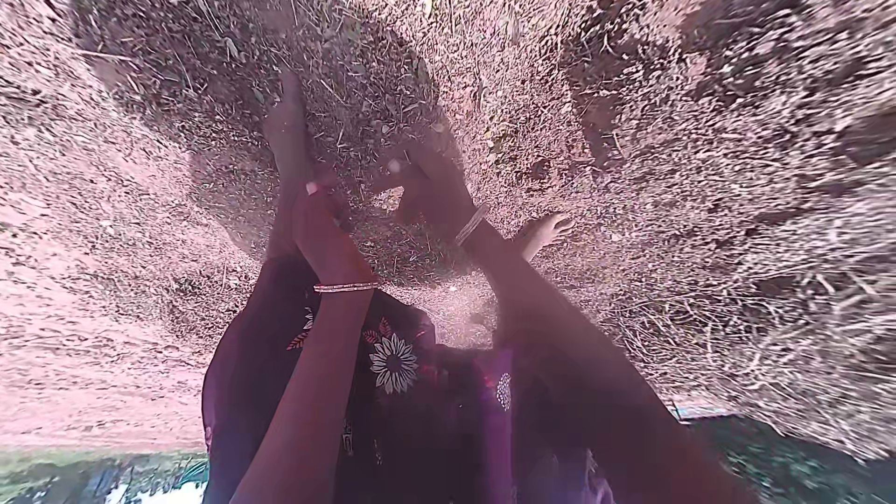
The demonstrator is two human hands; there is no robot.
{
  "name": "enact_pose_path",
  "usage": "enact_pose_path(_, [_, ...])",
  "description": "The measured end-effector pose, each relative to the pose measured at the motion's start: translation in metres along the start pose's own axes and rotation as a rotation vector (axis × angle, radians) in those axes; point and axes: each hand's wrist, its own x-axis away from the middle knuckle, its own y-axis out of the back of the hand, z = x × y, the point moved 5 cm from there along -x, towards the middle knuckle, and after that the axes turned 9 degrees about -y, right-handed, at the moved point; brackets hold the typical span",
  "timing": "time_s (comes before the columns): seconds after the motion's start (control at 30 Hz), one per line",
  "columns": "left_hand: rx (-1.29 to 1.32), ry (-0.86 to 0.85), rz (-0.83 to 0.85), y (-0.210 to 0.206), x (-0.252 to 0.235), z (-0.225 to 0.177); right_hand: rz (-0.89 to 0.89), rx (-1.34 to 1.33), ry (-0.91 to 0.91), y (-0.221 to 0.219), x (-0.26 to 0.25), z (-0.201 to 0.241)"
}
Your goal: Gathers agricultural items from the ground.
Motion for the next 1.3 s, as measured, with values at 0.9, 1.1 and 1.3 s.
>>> enact_pose_path(0.9, [0.037,0.015,0.471,-0.036,0.037,0.020,-0.296,-0.025,-0.272,0.155,-0.081,-0.126])
enact_pose_path(1.1, [0.009,0.002,0.473,-0.029,0.037,0.030,-0.071,0.202,-0.310,0.040,-0.053,-0.149])
enact_pose_path(1.3, [0.012,-0.086,0.446,-0.030,0.030,0.026,0.190,0.768,-0.396,0.060,0.012,-0.163])
